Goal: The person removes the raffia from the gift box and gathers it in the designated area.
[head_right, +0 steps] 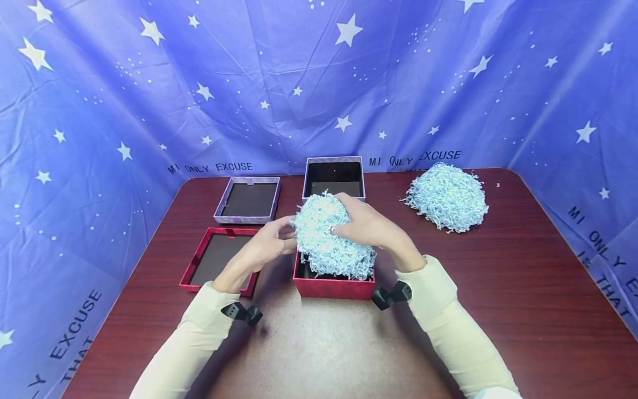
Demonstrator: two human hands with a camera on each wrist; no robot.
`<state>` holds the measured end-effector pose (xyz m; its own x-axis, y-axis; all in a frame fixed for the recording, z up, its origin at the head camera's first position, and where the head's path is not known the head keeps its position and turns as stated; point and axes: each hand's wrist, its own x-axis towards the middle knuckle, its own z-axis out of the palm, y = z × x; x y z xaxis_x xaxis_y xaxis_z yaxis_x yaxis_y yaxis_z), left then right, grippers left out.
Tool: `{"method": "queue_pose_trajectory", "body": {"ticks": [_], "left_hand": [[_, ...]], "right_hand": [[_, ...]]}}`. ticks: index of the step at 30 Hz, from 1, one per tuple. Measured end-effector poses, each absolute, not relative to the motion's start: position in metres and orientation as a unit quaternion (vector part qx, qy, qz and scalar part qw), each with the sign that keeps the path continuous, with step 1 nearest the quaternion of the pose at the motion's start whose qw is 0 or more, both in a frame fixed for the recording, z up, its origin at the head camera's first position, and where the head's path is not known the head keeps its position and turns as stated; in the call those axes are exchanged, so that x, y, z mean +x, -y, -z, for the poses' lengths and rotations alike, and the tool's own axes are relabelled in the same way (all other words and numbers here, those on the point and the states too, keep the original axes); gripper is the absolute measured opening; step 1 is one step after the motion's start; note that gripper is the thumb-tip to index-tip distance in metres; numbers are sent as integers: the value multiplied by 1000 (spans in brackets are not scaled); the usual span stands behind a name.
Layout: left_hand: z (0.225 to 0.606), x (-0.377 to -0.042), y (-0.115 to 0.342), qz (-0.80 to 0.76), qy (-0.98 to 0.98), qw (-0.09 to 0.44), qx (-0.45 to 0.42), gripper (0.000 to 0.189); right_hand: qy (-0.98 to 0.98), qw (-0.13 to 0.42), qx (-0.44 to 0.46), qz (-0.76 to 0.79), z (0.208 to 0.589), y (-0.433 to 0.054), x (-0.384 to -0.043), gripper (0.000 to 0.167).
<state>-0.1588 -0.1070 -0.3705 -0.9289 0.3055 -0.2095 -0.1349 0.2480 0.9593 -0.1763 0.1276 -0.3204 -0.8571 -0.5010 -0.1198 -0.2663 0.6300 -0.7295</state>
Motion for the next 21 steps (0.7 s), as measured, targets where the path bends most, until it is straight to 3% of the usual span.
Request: {"method": "queue_pose_trajectory", "body": {"ticks": [21], "left_hand": [[368, -157, 107, -599, -778, 180, 62, 62]], "right_hand": [[-899, 110, -193, 378, 266, -165, -170, 82]]}}
